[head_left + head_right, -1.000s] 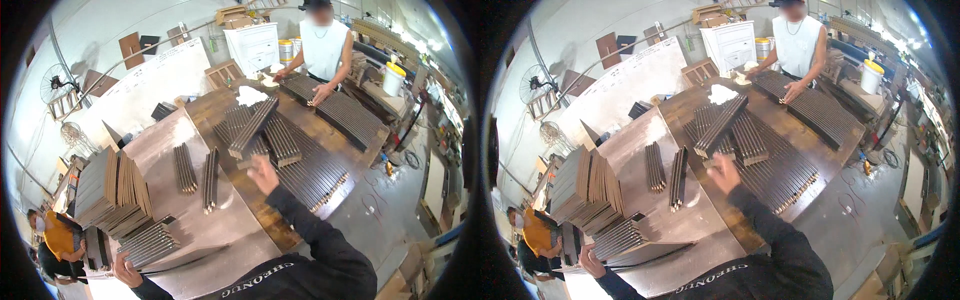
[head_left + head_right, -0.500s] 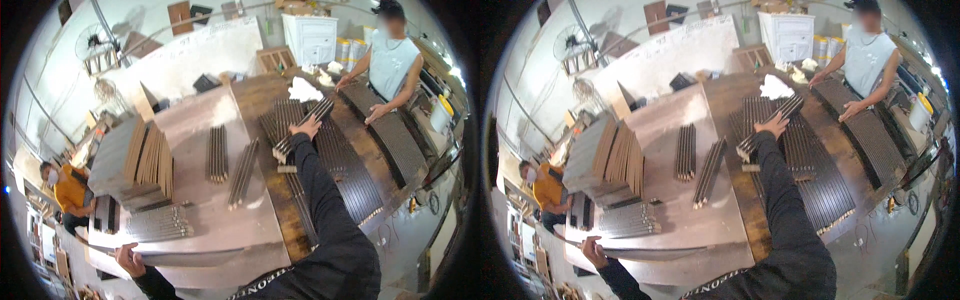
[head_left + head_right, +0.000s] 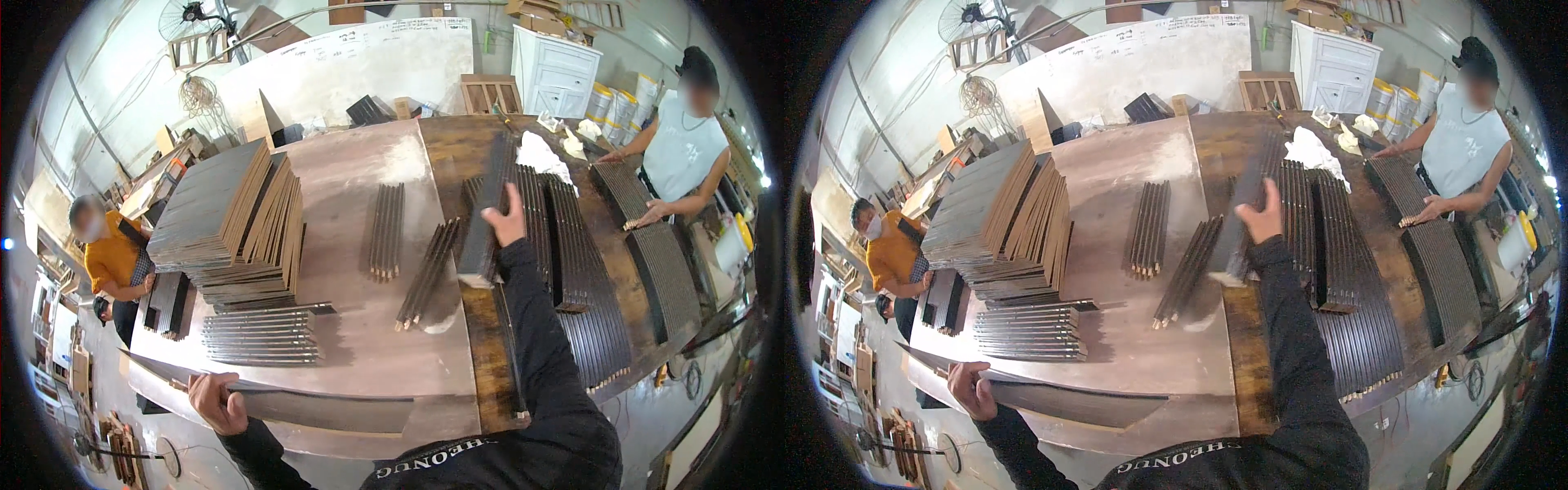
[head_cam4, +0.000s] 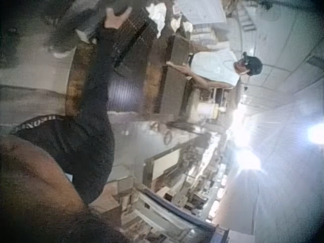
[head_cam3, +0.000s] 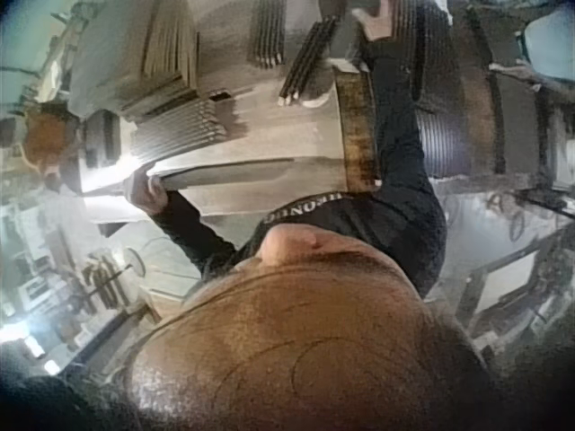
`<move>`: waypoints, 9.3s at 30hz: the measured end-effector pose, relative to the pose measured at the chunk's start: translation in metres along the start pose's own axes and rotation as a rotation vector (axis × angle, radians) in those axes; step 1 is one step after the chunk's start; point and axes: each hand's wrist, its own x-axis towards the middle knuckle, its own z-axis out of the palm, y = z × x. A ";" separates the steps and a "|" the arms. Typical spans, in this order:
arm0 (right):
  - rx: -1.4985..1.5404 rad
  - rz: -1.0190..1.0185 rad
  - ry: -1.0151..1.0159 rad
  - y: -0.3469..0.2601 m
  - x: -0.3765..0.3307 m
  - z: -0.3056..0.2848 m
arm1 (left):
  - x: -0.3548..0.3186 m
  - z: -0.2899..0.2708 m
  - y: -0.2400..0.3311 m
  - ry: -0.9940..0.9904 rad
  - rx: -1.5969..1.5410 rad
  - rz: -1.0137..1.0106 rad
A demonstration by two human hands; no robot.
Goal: The person picks up, arranges, and aligns various dark wooden furniture panels and slats on a large workbench, ensuring they are oriented correctly for assembly.
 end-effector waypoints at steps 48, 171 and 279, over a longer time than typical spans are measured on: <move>-0.244 0.272 0.114 -0.022 -0.182 -0.107 | -0.010 0.013 -0.022 0.216 0.052 0.257; -0.036 0.092 -0.391 0.024 -0.099 0.121 | -0.010 -0.004 -0.009 -0.123 0.028 0.029; -1.188 0.420 0.161 0.077 0.019 -0.068 | -0.036 -0.038 0.006 -0.123 -0.110 -0.021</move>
